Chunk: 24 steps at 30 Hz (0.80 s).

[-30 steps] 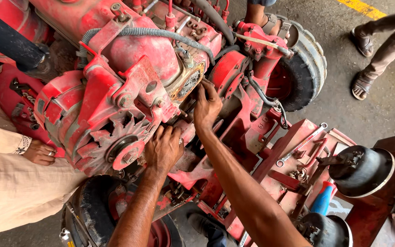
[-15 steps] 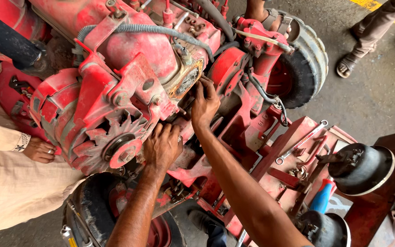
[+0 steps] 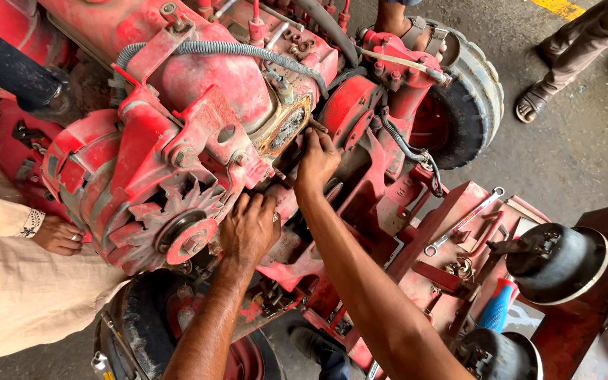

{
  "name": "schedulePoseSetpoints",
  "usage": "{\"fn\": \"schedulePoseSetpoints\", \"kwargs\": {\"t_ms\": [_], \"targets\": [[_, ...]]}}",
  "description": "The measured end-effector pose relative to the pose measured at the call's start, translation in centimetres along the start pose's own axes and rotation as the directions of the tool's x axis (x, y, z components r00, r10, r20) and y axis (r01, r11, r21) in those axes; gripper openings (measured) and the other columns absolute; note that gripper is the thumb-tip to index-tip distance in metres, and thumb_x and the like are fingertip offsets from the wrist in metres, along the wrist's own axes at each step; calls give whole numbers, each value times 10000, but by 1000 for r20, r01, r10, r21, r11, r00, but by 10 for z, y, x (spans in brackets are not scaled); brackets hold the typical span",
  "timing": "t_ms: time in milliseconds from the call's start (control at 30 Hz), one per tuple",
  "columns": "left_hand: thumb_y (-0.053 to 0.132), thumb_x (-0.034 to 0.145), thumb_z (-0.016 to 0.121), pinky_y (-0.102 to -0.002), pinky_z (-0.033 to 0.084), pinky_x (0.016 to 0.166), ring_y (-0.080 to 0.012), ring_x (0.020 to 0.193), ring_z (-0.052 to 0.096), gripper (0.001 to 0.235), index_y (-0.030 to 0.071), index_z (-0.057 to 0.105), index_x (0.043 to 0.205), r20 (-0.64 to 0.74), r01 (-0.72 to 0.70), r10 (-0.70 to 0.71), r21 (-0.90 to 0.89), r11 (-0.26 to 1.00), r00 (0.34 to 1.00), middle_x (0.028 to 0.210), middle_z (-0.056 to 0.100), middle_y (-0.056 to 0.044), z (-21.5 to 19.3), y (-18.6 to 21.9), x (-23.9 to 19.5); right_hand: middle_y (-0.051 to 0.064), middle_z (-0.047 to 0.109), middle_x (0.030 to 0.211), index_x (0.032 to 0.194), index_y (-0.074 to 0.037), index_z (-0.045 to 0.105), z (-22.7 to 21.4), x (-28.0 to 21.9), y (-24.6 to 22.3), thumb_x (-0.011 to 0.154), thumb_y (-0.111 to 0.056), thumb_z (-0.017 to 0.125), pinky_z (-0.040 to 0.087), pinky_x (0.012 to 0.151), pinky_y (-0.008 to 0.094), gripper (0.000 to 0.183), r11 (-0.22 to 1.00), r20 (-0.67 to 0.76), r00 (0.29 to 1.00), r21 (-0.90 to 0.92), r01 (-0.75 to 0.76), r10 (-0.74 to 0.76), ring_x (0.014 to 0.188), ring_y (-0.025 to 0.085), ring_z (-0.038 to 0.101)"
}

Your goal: The person works on a tractor engine, cleaning parts with a cloth and using a tool to work on the internal components.

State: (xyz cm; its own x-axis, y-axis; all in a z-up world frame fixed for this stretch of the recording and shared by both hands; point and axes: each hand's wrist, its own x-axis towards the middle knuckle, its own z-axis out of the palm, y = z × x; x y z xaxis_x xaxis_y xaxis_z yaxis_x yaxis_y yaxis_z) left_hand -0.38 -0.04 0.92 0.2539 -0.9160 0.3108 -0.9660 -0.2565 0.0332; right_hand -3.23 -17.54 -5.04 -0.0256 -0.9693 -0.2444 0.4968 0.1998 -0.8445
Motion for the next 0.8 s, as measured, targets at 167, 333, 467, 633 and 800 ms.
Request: {"fn": "schedulePoseSetpoints", "kwargs": {"t_ms": [167, 333, 467, 633, 800], "targets": [[213, 725, 769, -437, 560, 720, -283, 897, 644, 323, 91, 703, 1016, 31, -22, 21, 21, 1000, 999, 973, 701, -71, -4, 0, 2, 17, 740, 744, 1019, -45, 794, -11, 18, -7, 941, -127, 689, 483, 627, 208, 154, 794, -17, 998, -606, 44, -68, 644, 96, 664], [237, 727, 778, -455, 564, 752, -278, 903, 648, 335, 102, 709, 1026, -14, -22, 22, 51, 998, 1000, 960, 705, -61, -2, -1, 3, 46, 747, 826, 1055, 6, 790, -6, 26, 2, 942, -20, 689, 415, 588, 251, 155, 972, 108, 987, 190, -137, 118, 646, 98, 598], [227, 748, 771, -435, 563, 746, -276, 936, 648, 312, 95, 701, 1022, 50, -5, 4, 25, 1000, 999, 1001, 707, -67, 2, -3, -3, 44, 785, 807, 1008, -18, 779, -8, 20, -14, 929, -76, 684, 544, 619, 226, 136, 961, -24, 995, -260, -96, 93, 629, 87, 672], [227, 763, 767, -446, 554, 757, -289, 966, 646, 287, 97, 695, 1008, 19, -8, 7, 19, 1000, 1000, 1001, 697, -59, 2, -2, -2, 29, 726, 821, 1081, -56, 766, -4, 29, 1, 914, -115, 689, 343, 476, 255, 193, 954, 82, 973, 194, -227, 215, 549, 86, 528], [223, 787, 777, -443, 546, 807, -267, 1000, 646, 306, 160, 703, 1077, -90, -48, 62, 141, 989, 994, 1033, 689, -19, 13, -7, -8, 46, 775, 835, 1027, -14, 794, -10, 23, 13, 931, -132, 704, 489, 575, 208, 177, 979, 6, 1000, -202, 15, -14, 621, 72, 646]]}}
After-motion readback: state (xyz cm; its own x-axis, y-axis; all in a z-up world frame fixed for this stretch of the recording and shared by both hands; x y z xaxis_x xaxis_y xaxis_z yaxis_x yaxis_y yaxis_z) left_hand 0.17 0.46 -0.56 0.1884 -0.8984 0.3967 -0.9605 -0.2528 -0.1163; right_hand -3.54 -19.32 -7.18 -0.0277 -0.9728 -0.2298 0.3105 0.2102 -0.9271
